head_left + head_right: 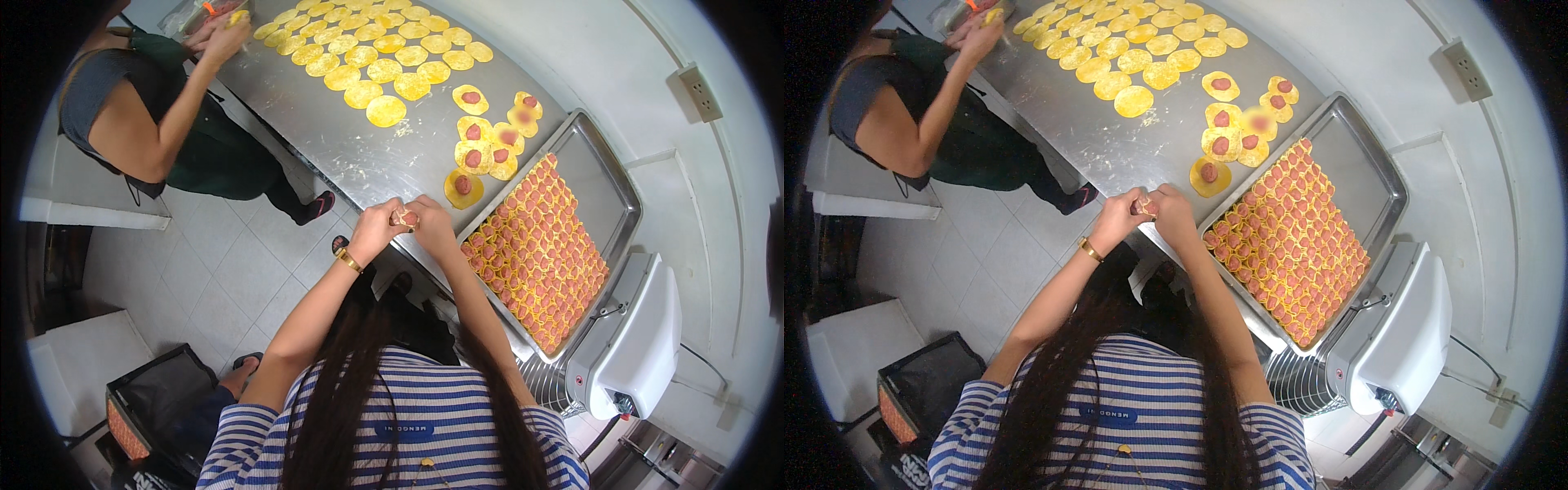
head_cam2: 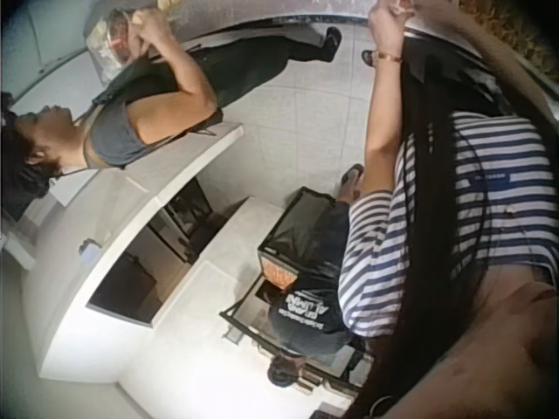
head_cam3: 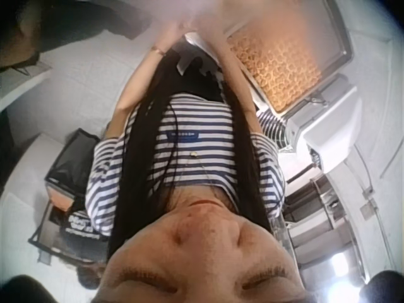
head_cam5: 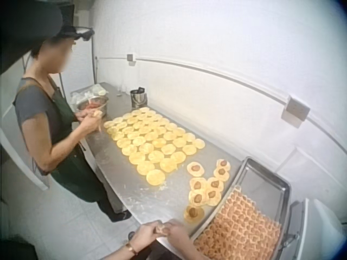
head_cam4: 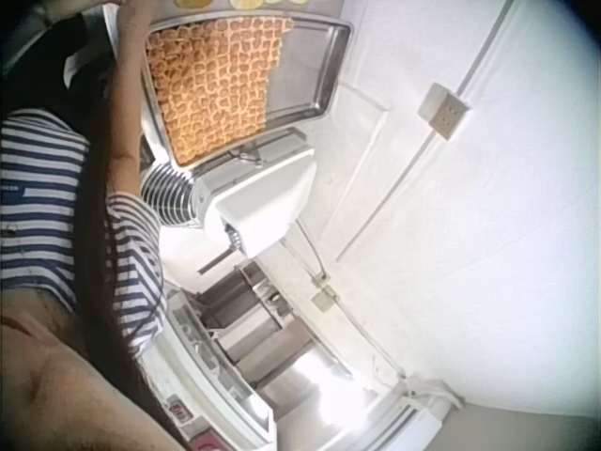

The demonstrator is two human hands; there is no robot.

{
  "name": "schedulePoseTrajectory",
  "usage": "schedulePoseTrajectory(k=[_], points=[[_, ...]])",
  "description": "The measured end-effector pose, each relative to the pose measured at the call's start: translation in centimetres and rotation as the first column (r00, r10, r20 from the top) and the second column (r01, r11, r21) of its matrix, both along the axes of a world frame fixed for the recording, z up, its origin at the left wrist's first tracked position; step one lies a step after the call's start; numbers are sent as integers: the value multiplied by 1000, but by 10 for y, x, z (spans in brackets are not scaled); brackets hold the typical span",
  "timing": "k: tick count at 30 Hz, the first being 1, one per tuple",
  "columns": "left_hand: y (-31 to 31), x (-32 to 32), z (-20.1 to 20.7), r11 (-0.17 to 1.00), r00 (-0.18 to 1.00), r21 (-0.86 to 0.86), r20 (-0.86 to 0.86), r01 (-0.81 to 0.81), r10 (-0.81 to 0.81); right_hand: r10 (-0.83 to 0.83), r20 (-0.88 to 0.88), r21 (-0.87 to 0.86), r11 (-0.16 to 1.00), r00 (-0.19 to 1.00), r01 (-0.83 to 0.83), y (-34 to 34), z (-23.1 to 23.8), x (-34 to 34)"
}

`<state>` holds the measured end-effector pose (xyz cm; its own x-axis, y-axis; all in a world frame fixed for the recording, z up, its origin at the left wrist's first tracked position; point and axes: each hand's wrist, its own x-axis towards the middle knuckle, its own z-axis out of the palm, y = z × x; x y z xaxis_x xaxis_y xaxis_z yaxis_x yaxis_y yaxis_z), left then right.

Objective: The person places a small meat filling onto flattened yellow dough discs, folds the dough around the filling, and arranges the finished pastries on a metal tray. Another person works alongside, performing similar steps.

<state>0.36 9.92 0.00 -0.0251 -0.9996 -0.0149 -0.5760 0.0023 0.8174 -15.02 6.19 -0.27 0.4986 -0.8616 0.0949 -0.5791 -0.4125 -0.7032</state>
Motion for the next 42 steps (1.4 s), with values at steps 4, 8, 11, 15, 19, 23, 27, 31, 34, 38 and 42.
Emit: schedulePoseTrajectory(k=[4, 8, 11, 15, 19, 23, 27, 31, 34, 38, 42], points=[[3, -1, 0, 1000, 999, 19, -45, -2, 3, -43, 117, -30, 998, 992, 47, 0, 3, -3], [3, -3, 1, 998, 996, -30, -72, -54, 51, -22, -10, 32, 999, 1000, 22, -4, 6, -7], [2, -7, 0, 999, 999, 1, 6, -54, 54, 6, 81, 29, 1000, 997, -8, -7, 5, -4], [5, -7, -3, 997, 997, -53, -61, -57, 54, -103, 174, -142, 982, 979, 128, -4, 6, -7], [4, -10, -7, 987, 991, -128, -109, -97, 84, -87, -24, 20, 996, 996, 88, -3, 7, -9], [2, -12, -8, 994, 988, -24, -110, -110, 106, -127, 127, -93, 986, 984, 139, -4, 3, -6], [0, -13, -9, 986, 992, -126, -71, -113, 105, -160, 38, -100, 982, 986, 163, -4, 0, -6], [-2, -12, -14, 989, 992, -102, -86, -105, 97, -61, 36, -60, 996, 997, 63, -7, 2, -7], [0, -8, -21, 988, 985, -91, -135, -123, 111, -41, 118, -144, 988, 992, 58, -3, 5, -9], [3, 0, -29, 974, 964, -133, -215, -185, 154, 45, -16, -158, 986, 999, -47, 1, 7, -7], [-6, 0, -29, 978, 984, -145, -121, -150, 133, -13, 150, -110, 993, 989, 29, -7, 14, -27]])
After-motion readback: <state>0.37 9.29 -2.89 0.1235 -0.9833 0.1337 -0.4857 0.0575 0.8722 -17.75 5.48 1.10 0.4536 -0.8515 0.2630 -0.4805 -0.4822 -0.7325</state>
